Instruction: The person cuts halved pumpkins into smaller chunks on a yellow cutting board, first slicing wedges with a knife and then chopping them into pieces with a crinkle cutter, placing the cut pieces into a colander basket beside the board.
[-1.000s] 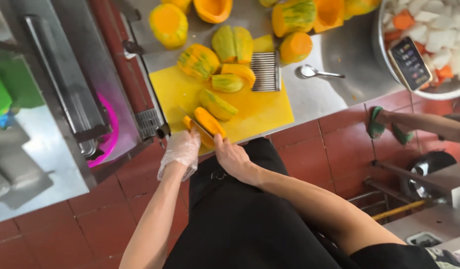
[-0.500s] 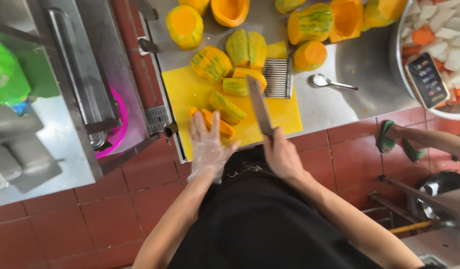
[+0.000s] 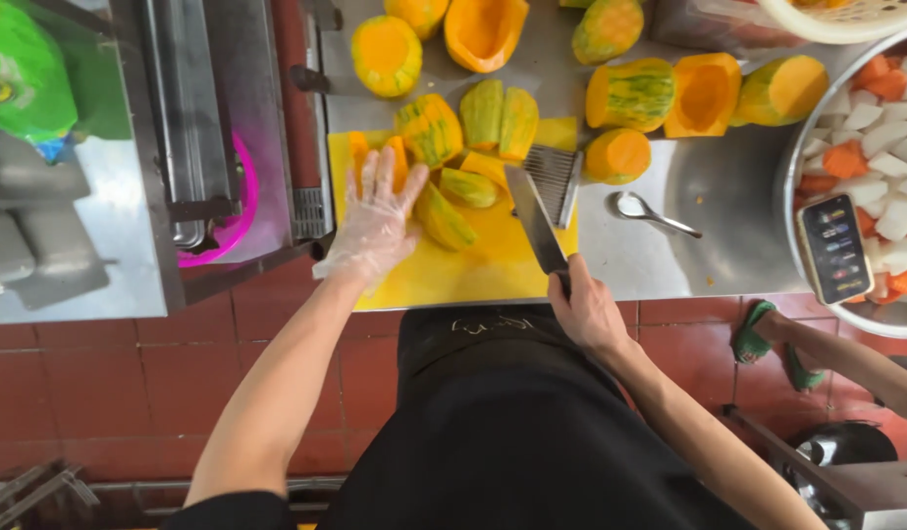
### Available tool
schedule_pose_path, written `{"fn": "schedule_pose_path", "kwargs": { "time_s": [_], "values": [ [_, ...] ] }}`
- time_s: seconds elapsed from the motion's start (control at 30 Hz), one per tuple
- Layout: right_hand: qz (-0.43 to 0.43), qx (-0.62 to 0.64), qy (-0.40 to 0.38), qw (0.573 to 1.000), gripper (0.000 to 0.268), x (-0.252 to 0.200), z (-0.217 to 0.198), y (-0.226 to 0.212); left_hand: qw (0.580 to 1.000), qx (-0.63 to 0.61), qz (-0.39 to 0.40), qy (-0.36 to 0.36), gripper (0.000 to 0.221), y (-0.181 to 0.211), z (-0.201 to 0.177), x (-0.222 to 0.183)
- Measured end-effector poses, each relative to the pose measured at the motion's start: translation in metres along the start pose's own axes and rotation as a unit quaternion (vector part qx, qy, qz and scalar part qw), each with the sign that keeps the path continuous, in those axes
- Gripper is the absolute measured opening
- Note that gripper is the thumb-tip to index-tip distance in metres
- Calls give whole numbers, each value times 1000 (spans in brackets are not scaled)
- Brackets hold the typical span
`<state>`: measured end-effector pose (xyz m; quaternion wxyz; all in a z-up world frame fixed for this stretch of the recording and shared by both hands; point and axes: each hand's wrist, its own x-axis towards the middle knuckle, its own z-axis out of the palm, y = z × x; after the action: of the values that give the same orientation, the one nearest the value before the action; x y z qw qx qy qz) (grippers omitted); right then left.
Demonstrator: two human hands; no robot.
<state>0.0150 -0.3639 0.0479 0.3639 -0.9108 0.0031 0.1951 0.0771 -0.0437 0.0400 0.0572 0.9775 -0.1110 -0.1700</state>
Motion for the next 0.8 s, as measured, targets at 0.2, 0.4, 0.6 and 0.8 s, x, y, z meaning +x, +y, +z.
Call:
{"fn": "schedule_pose_path", "kwargs": {
  "time_s": [0.2,0.4,0.6,0.8],
  "values": [
    [-79,-7,-2,997,20,17,-20,24,986,128,108,21,56,44,27,9],
    [-122,-46,-12,991,19,23,-18,22,977,116,120,130,31,57,100,-24],
    [-166,-114,-30,979,14,17,9,-1,980,-5,63,187,40,64,105,-58],
    [-173,-124,-45,976,15,6,32,-20,990,-57,58,115,40,61,78,-47]
  ]
}}
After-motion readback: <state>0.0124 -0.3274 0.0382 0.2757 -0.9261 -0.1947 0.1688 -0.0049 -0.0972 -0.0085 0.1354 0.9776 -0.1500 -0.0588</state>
